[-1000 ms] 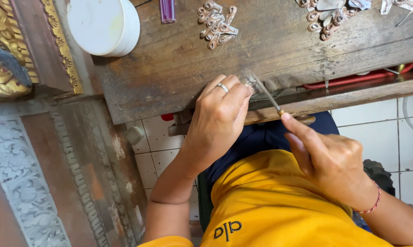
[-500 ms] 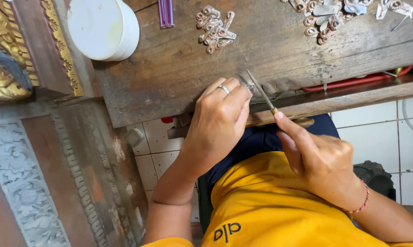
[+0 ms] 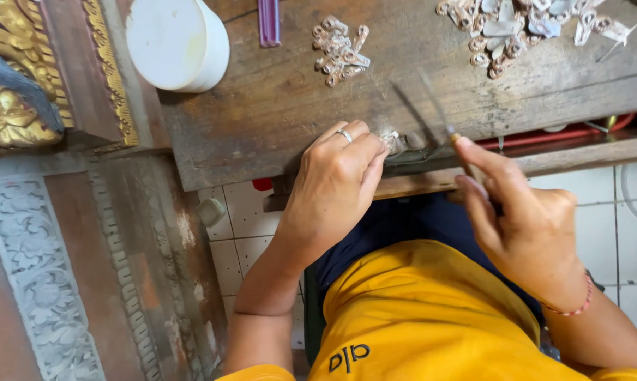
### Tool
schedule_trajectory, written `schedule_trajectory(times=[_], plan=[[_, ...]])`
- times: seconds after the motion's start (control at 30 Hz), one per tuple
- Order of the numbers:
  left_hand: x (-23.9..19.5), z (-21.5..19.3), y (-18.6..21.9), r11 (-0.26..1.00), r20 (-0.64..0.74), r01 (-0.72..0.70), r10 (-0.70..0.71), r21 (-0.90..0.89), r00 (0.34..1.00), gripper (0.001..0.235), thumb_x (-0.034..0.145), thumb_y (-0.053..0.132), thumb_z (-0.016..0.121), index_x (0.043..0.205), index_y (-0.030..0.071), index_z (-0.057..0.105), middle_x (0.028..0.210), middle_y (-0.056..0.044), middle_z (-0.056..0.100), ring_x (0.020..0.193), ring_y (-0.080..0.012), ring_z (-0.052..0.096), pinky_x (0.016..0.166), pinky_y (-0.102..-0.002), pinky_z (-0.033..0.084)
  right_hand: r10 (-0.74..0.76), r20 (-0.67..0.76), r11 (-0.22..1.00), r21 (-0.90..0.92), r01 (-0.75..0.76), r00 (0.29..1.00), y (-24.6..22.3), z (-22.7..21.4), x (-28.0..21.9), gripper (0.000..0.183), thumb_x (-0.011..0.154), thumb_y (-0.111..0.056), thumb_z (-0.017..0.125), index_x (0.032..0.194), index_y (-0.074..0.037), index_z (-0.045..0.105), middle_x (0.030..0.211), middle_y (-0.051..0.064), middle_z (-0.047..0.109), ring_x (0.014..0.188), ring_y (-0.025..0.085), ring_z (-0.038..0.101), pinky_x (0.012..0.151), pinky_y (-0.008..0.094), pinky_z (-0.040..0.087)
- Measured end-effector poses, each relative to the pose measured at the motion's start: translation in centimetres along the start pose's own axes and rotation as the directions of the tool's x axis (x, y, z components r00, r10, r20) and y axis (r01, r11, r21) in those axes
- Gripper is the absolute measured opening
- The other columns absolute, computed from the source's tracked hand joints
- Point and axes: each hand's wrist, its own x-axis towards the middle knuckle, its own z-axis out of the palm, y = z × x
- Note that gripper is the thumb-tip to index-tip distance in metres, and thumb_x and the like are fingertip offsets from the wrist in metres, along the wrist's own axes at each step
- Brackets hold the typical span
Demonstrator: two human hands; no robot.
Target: The person files small metal parts on a wooden workbench using a hand file. They repeatedly pick up individual pieces, file them, and place them back on the table among other similar parts.
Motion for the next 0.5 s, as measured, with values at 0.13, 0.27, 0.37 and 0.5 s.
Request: schedule_trajectory(times=[0.13, 0.27, 0.37, 0.5], plan=[[1.9, -1.8, -1.1, 0.999, -0.078, 0.053, -0.053, 0.000, 0.996, 0.010, 0.094, -0.002, 0.069, 0.086, 0.000, 0.063, 0.082, -0.012, 0.060, 0.075, -0.0269, 0.061, 0.069, -0.039, 0.048, 0.066, -0.150, 0.997, 0.041, -0.060, 0.986, 2.0, -2.5, 1.0, 0.037, 0.117, 0.003, 0.071, 0.153, 0.008, 0.064, 0.087, 0.008, 0.065, 0.064, 0.019, 0.054, 0.067, 0.034, 0.044], [3.8, -3.4, -1.8, 0.992, -0.182, 0.085, -0.068, 0.089, 0.981, 0.009, 0.093, -0.003, 0.072, 0.092, 0.002, 0.065, 0.083, -0.008, 0.060, 0.068, -0.0222, 0.057, 0.064, -0.037, 0.047, 0.071, -0.237, 0.989, 0.139, -0.039, 0.969, 4.0, -4.1, 2.2, 0.034, 0.124, 0.012, 0.067, 0.156, 0.019, 0.059, 0.083, 0.012, 0.065, 0.057, 0.017, 0.046, 0.068, 0.032, 0.040], [4.7, -3.8, -2.2, 0.989, -0.176, 0.087, -0.065, 0.123, 0.982, 0.007, 0.093, -0.005, 0.071, 0.097, 0.000, 0.068, 0.088, -0.011, 0.062, 0.073, -0.0216, 0.062, 0.067, -0.034, 0.053, 0.091, -0.281, 0.974, 0.226, -0.026, 0.955, 5.0, -4.5, 4.4, 0.034, 0.125, 0.011, 0.063, 0.156, 0.019, 0.056, 0.088, 0.020, 0.067, 0.058, 0.017, 0.049, 0.063, 0.031, 0.036], [5.6, -3.2, -2.9, 0.976, -0.137, 0.129, -0.106, 0.174, 0.985, 0.022, 0.091, -0.003, 0.070, 0.113, -0.002, 0.072, 0.094, -0.013, 0.067, 0.076, -0.0297, 0.066, 0.070, -0.043, 0.050, 0.079, -0.340, 0.938, 0.343, 0.045, 0.937, 6.2, -3.9, 7.1, 0.032, 0.120, 0.006, 0.060, 0.149, 0.017, 0.054, 0.062, 0.011, 0.052, 0.049, 0.011, 0.040, 0.051, 0.025, 0.026]])
